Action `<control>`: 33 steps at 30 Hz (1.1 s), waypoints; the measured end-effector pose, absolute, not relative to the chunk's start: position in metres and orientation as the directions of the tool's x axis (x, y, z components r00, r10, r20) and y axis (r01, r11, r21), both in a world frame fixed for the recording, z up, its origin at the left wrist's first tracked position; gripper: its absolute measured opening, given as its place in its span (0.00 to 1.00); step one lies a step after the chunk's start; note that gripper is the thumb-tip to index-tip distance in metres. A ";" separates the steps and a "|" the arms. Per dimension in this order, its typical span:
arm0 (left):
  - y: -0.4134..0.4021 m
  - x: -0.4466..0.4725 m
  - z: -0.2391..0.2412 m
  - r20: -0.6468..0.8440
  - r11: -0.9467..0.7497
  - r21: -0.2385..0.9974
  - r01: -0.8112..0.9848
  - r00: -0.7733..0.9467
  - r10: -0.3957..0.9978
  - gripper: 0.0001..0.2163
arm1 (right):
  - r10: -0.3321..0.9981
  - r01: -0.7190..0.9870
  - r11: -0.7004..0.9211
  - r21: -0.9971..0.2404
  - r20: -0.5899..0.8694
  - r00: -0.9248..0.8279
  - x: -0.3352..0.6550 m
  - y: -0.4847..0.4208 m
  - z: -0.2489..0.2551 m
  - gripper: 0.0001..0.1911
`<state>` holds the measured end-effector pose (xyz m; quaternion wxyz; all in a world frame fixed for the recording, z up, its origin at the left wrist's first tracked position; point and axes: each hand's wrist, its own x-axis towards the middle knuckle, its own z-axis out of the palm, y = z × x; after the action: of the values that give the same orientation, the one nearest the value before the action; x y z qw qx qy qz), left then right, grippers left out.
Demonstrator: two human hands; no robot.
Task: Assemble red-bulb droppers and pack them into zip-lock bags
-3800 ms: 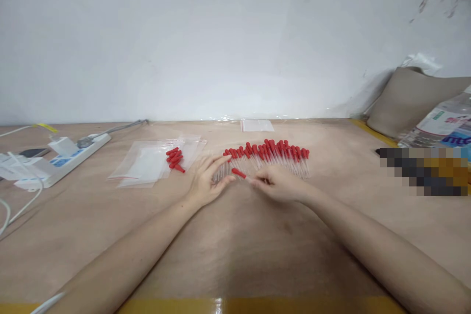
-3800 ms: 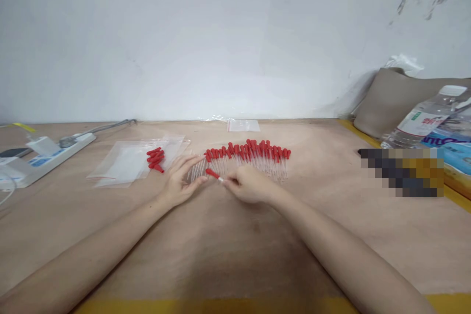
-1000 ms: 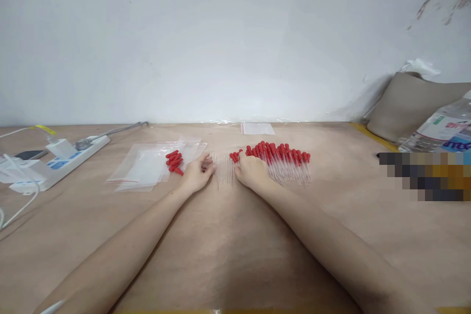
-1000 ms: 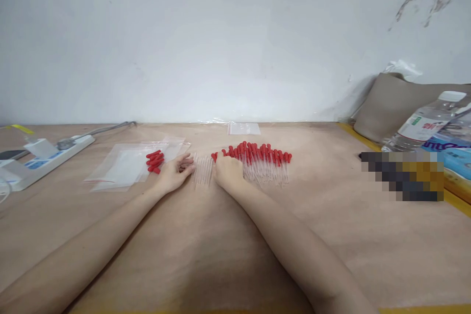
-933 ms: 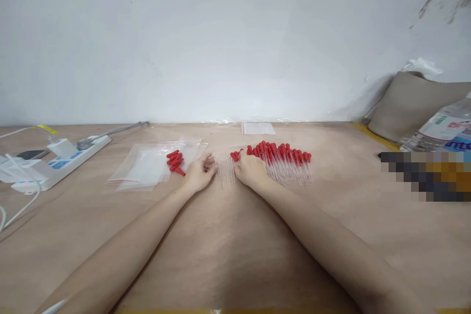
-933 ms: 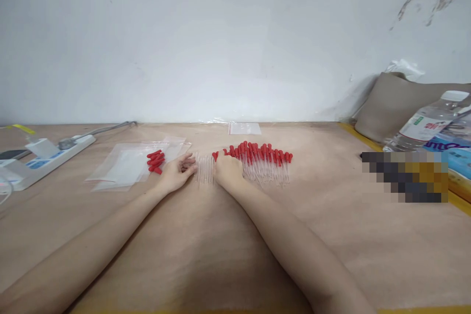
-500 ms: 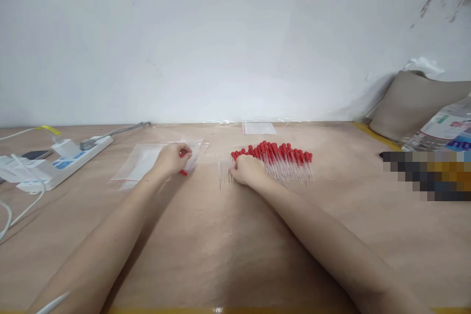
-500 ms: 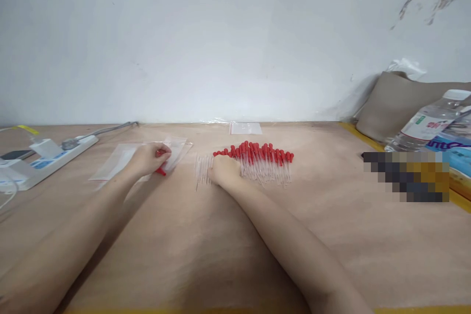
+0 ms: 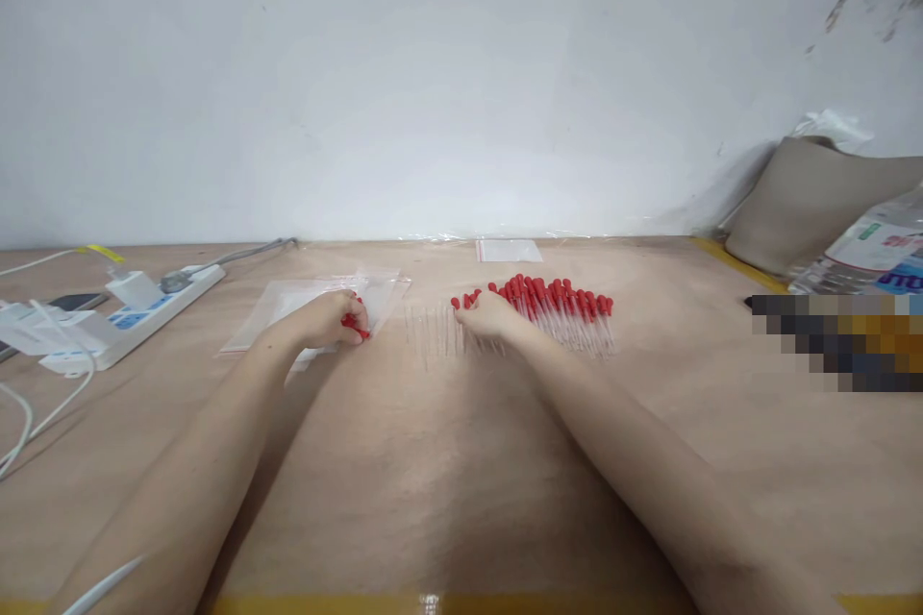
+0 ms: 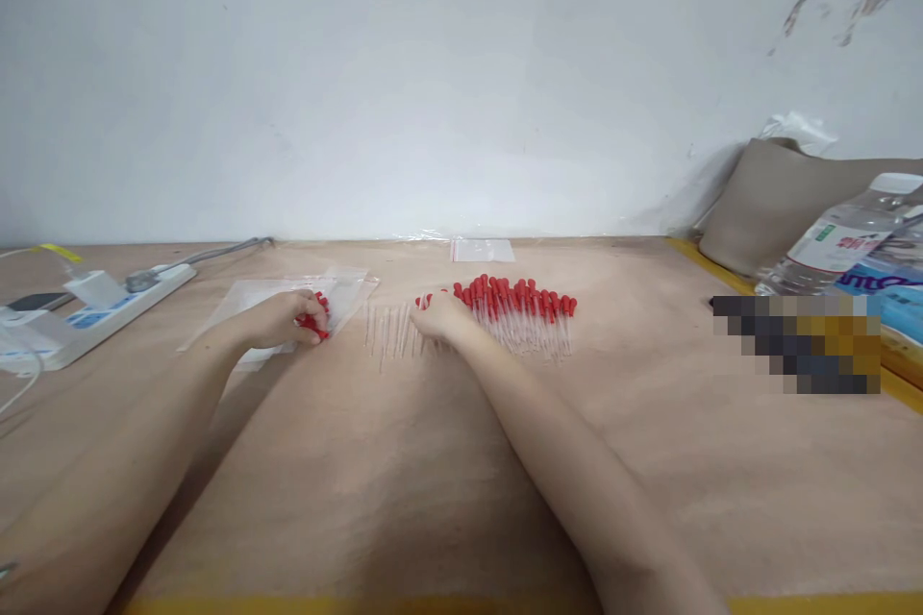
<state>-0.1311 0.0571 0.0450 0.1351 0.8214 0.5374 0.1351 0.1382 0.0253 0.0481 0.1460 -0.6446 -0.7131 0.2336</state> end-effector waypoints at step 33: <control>-0.012 -0.010 -0.007 0.547 -0.650 0.593 0.475 0.354 0.758 0.09 | 0.764 0.660 0.620 -0.425 0.520 -0.382 0.204 -0.034 -0.009 0.09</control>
<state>-0.0098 -0.0122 -0.0070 0.1686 0.8054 0.3828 0.4199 0.2040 -0.0342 -0.0087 0.3522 -0.4298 -0.8281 0.0736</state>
